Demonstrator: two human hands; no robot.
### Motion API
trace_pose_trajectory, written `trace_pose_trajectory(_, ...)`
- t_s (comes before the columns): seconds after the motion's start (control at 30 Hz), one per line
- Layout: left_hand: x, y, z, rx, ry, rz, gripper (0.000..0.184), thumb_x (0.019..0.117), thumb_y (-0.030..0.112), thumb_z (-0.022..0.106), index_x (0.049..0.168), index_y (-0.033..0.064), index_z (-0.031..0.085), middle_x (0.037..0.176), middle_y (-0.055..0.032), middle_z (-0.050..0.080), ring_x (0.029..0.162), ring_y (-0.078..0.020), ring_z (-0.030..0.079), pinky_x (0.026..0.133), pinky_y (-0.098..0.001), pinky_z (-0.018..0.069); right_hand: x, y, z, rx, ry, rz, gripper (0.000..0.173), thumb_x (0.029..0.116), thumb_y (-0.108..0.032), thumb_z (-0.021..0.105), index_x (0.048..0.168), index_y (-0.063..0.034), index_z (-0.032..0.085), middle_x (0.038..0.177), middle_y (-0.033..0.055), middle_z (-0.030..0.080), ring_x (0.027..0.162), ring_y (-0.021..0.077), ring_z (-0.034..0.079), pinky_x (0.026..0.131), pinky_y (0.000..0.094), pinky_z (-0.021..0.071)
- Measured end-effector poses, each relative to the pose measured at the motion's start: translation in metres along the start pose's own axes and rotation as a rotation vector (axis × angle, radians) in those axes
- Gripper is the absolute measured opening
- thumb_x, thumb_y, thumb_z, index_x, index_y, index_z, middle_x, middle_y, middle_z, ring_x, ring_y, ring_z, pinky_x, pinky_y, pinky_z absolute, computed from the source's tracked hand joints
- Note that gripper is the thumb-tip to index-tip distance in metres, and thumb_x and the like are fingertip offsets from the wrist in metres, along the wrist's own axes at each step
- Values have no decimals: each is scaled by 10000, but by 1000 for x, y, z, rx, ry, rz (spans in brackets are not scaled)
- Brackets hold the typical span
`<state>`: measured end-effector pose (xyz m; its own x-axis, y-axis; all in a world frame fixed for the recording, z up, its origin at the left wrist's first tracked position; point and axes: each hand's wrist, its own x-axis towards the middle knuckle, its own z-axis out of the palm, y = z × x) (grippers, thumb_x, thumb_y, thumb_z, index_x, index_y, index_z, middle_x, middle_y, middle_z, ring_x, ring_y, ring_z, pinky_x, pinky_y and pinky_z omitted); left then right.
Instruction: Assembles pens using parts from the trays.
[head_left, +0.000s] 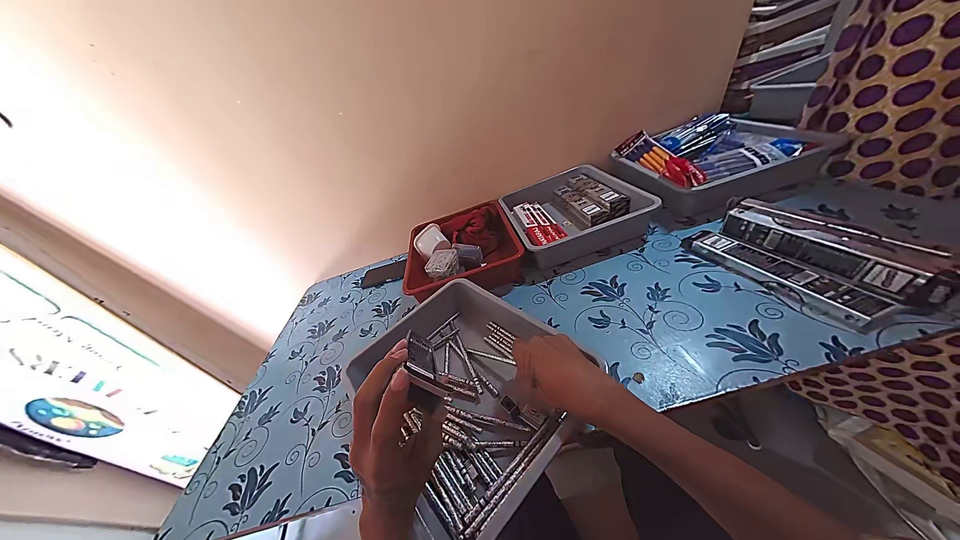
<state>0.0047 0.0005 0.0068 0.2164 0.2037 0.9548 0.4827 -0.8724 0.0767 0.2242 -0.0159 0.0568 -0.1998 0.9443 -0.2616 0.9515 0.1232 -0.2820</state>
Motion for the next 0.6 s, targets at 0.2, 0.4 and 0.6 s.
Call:
trace_pose_trajectory(0.2, -2, -3, 3, -11, 10, -19, 542, 955, 183, 726, 1428, 242, 467, 1423, -38, 543, 1312, -71, 546, 951, -187, 528, -46, 19, 39, 641, 1073, -368, 173, 964, -183, 653, 1020, -49, 747, 902, 1, 747, 782, -17, 682, 707, 139, 568)
trace_pose_trajectory(0.4, -3, -1, 2, 24, 1, -25, 449, 982, 208, 693, 1382, 153, 496, 1383, -79, 567, 1294, -38, 544, 966, -150, 491, -114, 9, 39, 889, 1191, -647, 126, 964, -194, 723, 1081, -149, 713, 990, -133, 721, 882, -102, 637, 754, 64, 527)
trace_pose_trajectory(0.6, -3, -1, 3, -13, 0, -44, 519, 962, 204, 722, 1420, 230, 480, 1414, -33, 545, 1318, -50, 530, 954, -161, 508, -141, 2, 41, 844, 1114, -764, 131, 1006, -133, 637, 1049, -14, 672, 902, 39, 675, 850, -3, 619, 759, 119, 485)
